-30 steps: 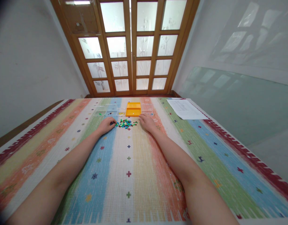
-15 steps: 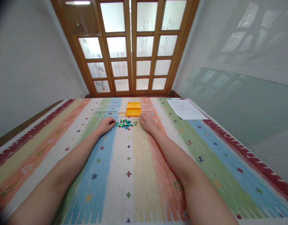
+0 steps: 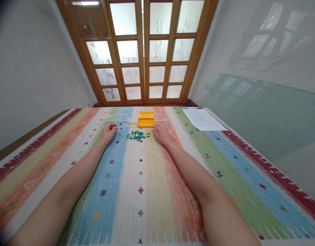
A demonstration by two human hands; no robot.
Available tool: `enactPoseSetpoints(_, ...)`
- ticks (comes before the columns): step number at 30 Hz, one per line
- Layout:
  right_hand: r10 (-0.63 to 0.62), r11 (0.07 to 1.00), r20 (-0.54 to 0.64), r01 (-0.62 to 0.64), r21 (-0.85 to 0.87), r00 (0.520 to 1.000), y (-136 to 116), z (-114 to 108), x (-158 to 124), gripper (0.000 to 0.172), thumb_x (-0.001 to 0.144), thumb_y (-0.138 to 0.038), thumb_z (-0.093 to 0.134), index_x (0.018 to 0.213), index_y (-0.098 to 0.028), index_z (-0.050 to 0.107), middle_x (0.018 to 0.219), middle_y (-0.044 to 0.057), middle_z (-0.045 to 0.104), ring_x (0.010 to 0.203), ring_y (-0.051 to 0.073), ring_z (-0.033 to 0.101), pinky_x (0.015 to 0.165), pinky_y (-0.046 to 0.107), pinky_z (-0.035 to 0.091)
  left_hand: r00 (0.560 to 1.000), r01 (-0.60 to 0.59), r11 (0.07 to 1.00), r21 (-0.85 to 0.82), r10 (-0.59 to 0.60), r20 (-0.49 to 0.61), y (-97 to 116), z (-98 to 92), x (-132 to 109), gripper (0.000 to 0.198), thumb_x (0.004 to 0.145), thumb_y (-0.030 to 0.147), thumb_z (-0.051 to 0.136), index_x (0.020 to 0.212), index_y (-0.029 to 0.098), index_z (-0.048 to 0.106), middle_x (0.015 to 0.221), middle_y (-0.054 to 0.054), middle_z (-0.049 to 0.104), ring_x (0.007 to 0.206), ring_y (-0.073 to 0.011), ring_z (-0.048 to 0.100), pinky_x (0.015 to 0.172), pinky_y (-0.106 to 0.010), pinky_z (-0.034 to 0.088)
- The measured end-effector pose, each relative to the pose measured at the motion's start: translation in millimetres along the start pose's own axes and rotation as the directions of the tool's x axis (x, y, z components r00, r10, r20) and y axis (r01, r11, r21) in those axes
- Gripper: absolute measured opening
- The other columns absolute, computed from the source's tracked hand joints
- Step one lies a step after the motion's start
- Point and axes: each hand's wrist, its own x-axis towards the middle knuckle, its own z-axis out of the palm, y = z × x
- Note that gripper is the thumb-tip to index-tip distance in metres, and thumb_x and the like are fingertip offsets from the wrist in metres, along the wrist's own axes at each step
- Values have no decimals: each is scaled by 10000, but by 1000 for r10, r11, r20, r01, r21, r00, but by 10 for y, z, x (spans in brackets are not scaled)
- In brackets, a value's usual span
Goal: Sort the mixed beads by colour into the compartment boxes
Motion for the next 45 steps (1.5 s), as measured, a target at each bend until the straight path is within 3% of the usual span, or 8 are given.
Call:
enactPoseSetpoints(5,3,1000,16,-3,-21,1000,1,10,4,319,1027,-269,506,1234,-194,737,1328,110,706,1209,251,629,1079,408,489,994,108,975,-196,-111,-3,-191,-51,134,495,909,260,537,1391,172,609,1307,-138,724,698,-155,686,784,-348,578)
enactPoseSetpoints(8,-8,999,6,8,-45,1000,-4,6,10,317,1021,-255,505,1222,-193,742,1319,113,708,1212,256,620,1085,414,477,994,105,977,-184,-103,20,-234,-70,168,610,902,241,551,1509,192,527,1409,-151,668,790,-173,718,874,-389,584)
enactPoseSetpoints(12,-16,993,-78,7,-116,997,-16,-27,19,329,1009,-217,485,1201,-185,749,1314,122,705,1256,277,580,1128,442,427,1000,-29,996,85,30,-5,-189,-97,144,506,903,227,545,1399,198,636,1263,-101,733,1046,-245,695,1031,-440,530)
enactPoseSetpoints(14,3,989,-138,-23,-143,990,-18,-42,24,349,1008,-212,466,1219,-178,742,1315,123,699,1260,285,568,1134,445,414,993,-107,960,258,114,-11,-143,-101,114,426,907,223,531,1295,199,705,1248,-105,728,1173,-285,642,1115,-480,466)
enactPoseSetpoints(17,48,981,-155,-76,-179,987,-16,-49,35,373,1008,-225,457,1261,-176,727,1303,127,698,1229,298,573,1111,443,420,990,-104,882,460,138,-40,-85,-81,71,399,915,249,535,1263,208,727,1299,-137,692,1277,-349,559,1140,-535,412)
enactPoseSetpoints(25,151,939,-34,-154,-307,988,-64,-35,161,411,1014,-263,464,1353,-183,681,1318,144,686,1232,313,560,1083,427,404,985,-171,759,628,142,97,-53,21,85,462,944,310,537,1371,190,665,1375,-166,652,1337,-356,498,1166,-521,350)
enactPoseSetpoints(32,120,929,133,-64,-365,984,-73,-5,285,348,1018,-303,495,1235,-170,732,1241,151,719,1202,292,581,1069,388,397,981,-191,753,629,119,155,-48,60,142,376,962,332,524,1254,210,727,1280,-145,703,1247,-317,575,1137,-466,384)
enactPoseSetpoints(45,127,943,61,-101,-317,990,-37,-12,229,302,987,-287,510,1060,-161,774,1072,148,744,1041,281,619,972,384,432,962,-265,866,425,210,174,-109,10,76,312,893,289,600,1146,233,774,1210,-124,736,1213,-330,601,1150,-495,391)
